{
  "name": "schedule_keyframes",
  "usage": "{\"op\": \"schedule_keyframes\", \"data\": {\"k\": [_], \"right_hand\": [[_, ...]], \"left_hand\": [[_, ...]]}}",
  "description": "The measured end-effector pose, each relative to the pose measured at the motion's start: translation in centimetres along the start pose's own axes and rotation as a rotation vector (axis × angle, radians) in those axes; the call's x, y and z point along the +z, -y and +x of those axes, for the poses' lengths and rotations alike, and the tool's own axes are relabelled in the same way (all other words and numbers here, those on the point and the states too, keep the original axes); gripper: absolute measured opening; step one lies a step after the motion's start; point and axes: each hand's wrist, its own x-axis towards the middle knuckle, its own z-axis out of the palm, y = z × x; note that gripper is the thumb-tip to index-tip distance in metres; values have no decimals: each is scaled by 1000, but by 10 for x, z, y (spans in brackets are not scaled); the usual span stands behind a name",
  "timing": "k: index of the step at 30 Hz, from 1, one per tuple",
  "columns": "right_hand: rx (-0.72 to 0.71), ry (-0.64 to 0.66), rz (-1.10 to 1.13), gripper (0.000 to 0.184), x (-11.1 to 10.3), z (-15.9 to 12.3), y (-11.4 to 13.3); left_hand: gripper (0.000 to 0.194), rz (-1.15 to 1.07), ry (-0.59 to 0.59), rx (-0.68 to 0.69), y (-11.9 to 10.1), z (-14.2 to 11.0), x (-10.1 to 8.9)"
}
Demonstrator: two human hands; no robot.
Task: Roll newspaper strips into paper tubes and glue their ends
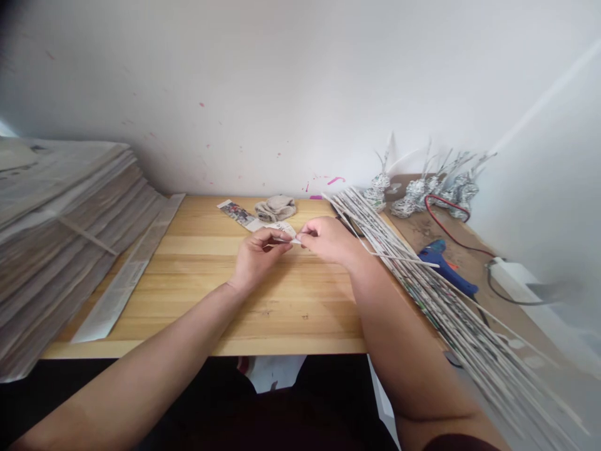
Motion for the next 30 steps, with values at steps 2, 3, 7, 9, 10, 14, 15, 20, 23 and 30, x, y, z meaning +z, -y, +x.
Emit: {"op": "schedule_keyframes", "data": {"k": [2, 3, 7, 9, 10, 14, 15, 20, 23, 30], "right_hand": [[8, 20, 34, 19, 1, 0, -1], [13, 29, 52, 18, 1, 0, -1], [15, 54, 141, 13, 0, 0, 0], [7, 53, 192, 9, -1, -1, 1], [4, 55, 210, 8, -1, -1, 2], [10, 81, 219, 8, -2, -2, 2], [11, 87, 221, 9, -2, -2, 2], [8, 123, 213, 11, -4, -3, 3], [18, 154, 148, 13, -5, -3, 4], [11, 186, 69, 15, -6, -4, 6]], "left_hand": [[12, 33, -12, 21, 2, -1, 0], [11, 47, -11, 31, 3, -1, 0], [9, 83, 26, 59, 2, 0, -1], [8, 84, 34, 62, 1, 0, -1], [7, 83, 36, 61, 1, 0, -1], [7, 81, 40, 61, 2, 0, -1], [8, 83, 39, 62, 3, 0, -1], [8, 128, 52, 50, 3, 1, -2], [8, 183, 75, 51, 1, 2, -4], [11, 238, 104, 81, 3, 3, -5]]}}
